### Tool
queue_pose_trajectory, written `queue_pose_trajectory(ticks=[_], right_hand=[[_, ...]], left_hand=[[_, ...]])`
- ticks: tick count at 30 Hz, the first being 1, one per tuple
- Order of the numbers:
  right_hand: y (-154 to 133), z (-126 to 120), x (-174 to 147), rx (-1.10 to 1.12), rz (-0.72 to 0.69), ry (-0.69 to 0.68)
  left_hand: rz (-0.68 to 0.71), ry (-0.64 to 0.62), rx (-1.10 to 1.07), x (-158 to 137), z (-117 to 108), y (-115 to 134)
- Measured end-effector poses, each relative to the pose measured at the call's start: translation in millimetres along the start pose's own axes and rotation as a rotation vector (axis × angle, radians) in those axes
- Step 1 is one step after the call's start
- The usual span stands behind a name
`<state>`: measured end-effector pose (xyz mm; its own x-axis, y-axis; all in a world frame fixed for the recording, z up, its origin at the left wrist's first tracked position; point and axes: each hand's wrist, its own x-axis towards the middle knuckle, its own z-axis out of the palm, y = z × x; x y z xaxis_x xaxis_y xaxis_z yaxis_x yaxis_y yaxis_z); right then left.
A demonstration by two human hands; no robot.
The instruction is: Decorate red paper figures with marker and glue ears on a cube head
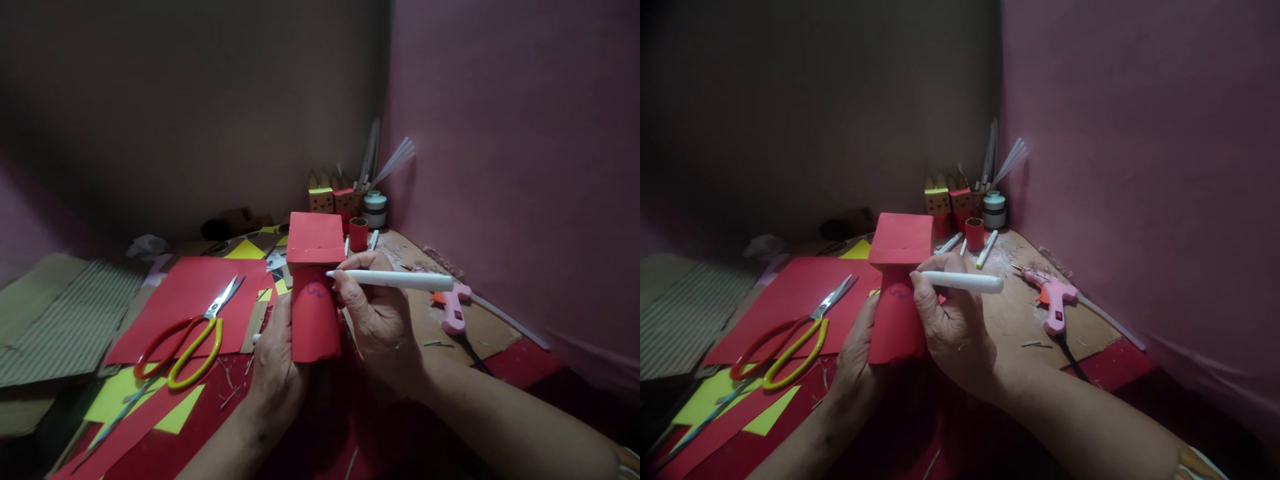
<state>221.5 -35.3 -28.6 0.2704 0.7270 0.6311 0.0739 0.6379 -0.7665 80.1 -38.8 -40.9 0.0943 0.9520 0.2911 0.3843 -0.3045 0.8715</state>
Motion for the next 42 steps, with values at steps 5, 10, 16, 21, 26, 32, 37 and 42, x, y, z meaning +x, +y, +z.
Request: queue_pose_trajectory(ticks=[5,10,16,21,26,32,37,42], right_hand=[[1.1,-0.7,0.0,-0.018,0.004,0.020],[1.4,-1.1,1.1,-0.022,-0.009,0.031],[0.4,-2.0,1.2,-0.032,0.005,0.034],[-1.9,-3.2,2.2,-0.063,0.012,0.035],[0.4,-3.6,2.3,-0.069,-0.001,0.032],[-2.7,-4.0,3.6,-0.117,-0.028,0.028],[-1.1,-4.0,2.0,-0.100,-0.014,0.021],[2.4,-3.1,-0.5,-0.052,-0.002,0.014]], left_hand=[[0.005,0.022,0.000,-0.3,-0.2,-2.9],[0.007,0.007,0.029,-0.7,-1.3,-1.2],[0.008,0.016,0.032,-0.3,-1.0,-1.4],[-0.007,0.006,0.036,0.5,-1.0,-0.6],[-0.019,0.010,0.019,0.7,0.0,0.6],[-0.017,0.013,0.016,-0.6,-0.6,-1.3],[-0.043,0.046,-0.026,-1.4,1.4,-1.6],[-0.044,0.032,-0.024,-0.2,0.9,-3.2]])
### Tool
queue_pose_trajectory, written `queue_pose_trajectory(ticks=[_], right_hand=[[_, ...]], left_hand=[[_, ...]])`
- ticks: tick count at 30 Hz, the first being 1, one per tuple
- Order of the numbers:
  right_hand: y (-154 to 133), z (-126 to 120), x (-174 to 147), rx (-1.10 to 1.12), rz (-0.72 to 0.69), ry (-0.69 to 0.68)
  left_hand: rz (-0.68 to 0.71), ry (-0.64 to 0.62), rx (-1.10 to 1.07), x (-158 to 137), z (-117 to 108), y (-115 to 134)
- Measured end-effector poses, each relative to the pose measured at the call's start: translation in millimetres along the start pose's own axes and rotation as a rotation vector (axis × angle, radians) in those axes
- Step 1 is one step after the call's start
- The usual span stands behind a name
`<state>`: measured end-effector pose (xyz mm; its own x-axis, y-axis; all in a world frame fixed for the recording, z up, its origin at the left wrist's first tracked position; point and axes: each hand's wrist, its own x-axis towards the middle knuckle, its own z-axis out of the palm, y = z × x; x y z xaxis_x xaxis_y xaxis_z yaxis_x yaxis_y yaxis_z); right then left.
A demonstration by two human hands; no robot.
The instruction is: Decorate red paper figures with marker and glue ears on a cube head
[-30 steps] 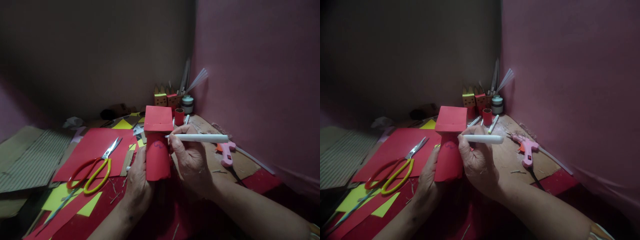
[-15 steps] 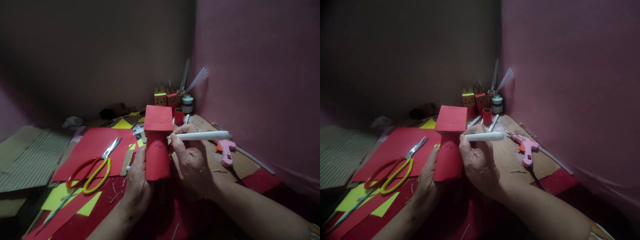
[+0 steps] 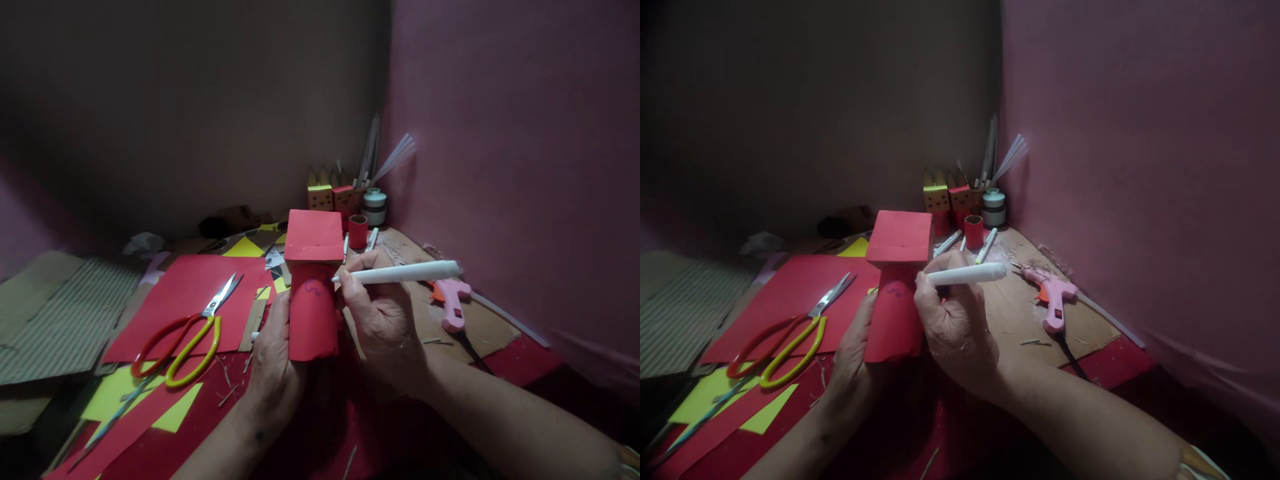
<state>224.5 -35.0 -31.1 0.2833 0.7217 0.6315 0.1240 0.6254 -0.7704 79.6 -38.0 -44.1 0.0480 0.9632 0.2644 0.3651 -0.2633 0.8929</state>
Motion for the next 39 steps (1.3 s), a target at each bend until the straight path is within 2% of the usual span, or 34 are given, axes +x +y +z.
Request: queue_pose_trajectory(ticks=[14,25,31,39], right_hand=[[-6.8,1.8,-1.7,0.015,-0.065,-0.023],[-5.5,-1.4,3.0,0.133,0.084,0.028],[-3.9,-1.5,3.3,0.119,0.089,0.025],[-5.2,-2.2,4.8,0.079,0.047,0.020]], left_hand=[[0.048,-0.010,0.072,0.0,-1.6,1.0],[-0.008,0.035,-0.041,-1.4,2.8,-2.0],[-0.012,0.021,-0.079,-0.5,2.1,-4.3],[0.034,0.000,-0.007,-0.4,0.5,-1.7]])
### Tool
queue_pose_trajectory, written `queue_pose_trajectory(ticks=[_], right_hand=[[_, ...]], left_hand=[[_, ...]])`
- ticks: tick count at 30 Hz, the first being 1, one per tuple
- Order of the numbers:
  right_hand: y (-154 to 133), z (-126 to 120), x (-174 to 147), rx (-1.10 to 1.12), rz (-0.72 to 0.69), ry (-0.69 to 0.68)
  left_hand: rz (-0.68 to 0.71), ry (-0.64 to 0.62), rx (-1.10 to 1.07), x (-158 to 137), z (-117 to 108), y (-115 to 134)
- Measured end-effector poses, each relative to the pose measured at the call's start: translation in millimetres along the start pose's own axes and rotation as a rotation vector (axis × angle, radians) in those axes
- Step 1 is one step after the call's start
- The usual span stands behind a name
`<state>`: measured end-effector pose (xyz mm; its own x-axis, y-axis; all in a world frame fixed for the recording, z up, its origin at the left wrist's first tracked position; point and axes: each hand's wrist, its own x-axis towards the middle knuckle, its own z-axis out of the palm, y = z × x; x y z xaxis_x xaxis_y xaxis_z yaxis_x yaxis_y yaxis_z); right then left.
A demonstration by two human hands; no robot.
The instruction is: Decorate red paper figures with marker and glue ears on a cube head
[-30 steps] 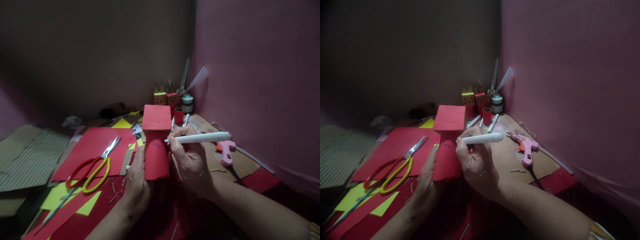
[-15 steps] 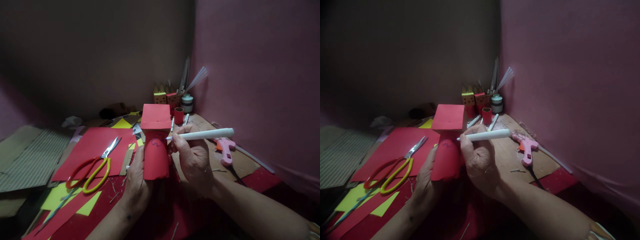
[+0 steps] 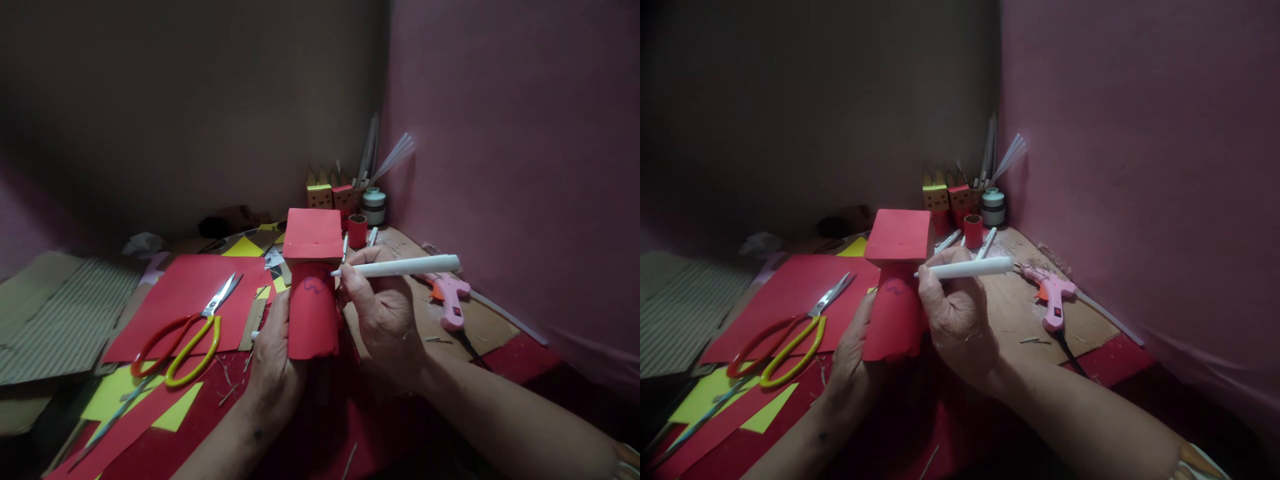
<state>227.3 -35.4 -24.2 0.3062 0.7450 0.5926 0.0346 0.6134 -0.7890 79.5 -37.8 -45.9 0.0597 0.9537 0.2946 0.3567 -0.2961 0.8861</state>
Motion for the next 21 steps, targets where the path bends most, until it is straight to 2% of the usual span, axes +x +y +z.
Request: queue_pose_trajectory(ticks=[9,21], right_hand=[[0.8,1.2,-0.9,-0.019,-0.043,-0.008],[-1.4,1.4,-1.2,-0.020,-0.005,-0.001]], left_hand=[[-0.030,-0.001,-0.004,-0.4,0.1,-4.0],[-0.016,-0.006,0.013,-0.8,-0.3,-5.3]])
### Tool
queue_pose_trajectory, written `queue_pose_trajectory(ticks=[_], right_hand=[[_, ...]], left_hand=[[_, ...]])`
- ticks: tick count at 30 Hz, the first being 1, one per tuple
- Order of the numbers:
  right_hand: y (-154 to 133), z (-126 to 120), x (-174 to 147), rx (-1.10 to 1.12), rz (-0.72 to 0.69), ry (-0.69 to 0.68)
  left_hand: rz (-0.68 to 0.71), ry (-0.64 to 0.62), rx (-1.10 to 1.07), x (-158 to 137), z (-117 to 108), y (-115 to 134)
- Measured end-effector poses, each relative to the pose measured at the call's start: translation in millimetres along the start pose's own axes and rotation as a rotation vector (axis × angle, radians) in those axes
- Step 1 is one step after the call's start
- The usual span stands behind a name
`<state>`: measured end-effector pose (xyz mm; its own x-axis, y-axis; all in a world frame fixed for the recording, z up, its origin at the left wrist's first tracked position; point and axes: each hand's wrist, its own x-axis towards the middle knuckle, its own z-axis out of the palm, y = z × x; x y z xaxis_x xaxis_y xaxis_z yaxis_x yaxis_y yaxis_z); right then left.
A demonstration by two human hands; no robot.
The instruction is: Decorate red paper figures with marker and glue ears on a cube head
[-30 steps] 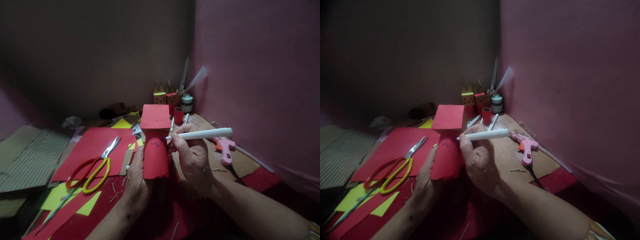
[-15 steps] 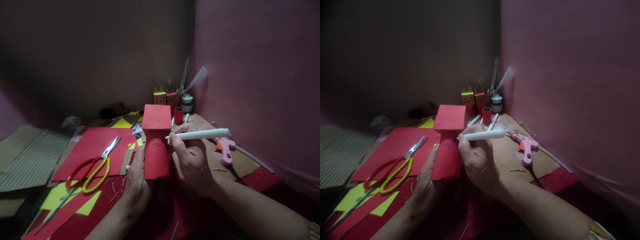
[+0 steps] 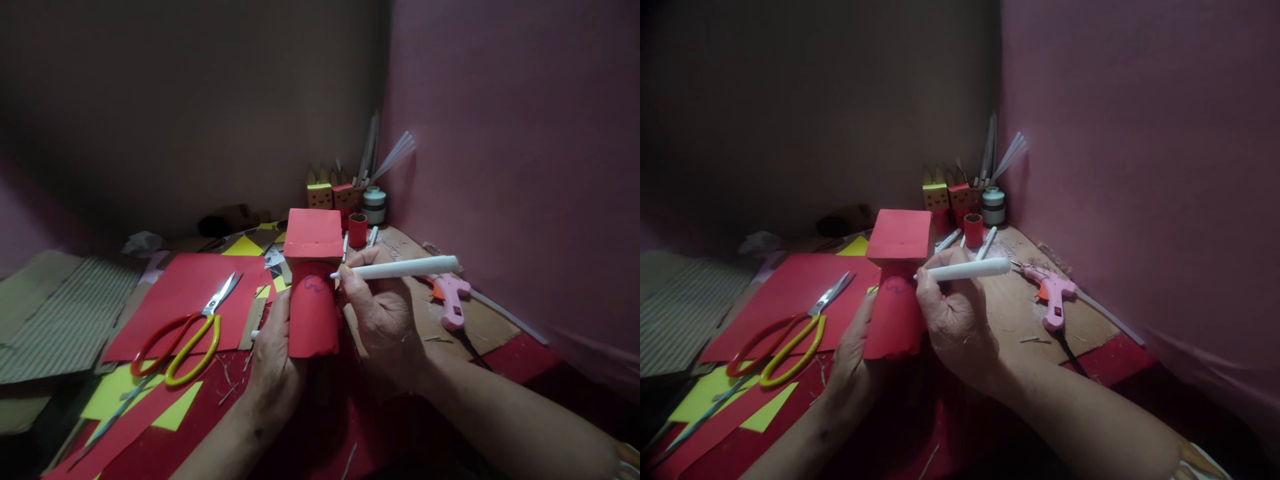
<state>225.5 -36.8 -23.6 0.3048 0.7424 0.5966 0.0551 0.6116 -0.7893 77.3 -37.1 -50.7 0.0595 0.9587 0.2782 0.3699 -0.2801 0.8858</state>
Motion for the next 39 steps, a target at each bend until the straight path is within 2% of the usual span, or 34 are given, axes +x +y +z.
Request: queue_pose_trajectory(ticks=[15,30,39], right_hand=[[0.6,1.3,-0.6,0.053,0.027,0.016],[3.6,1.7,0.1,0.013,-0.015,0.017],[1.9,-0.5,-1.2,-0.025,0.002,0.005]], left_hand=[[0.046,-0.010,-0.013,1.5,1.9,1.0],[0.068,-0.020,0.036,1.6,-1.2,8.4],[0.083,-0.018,0.011,0.7,0.2,0.4]])
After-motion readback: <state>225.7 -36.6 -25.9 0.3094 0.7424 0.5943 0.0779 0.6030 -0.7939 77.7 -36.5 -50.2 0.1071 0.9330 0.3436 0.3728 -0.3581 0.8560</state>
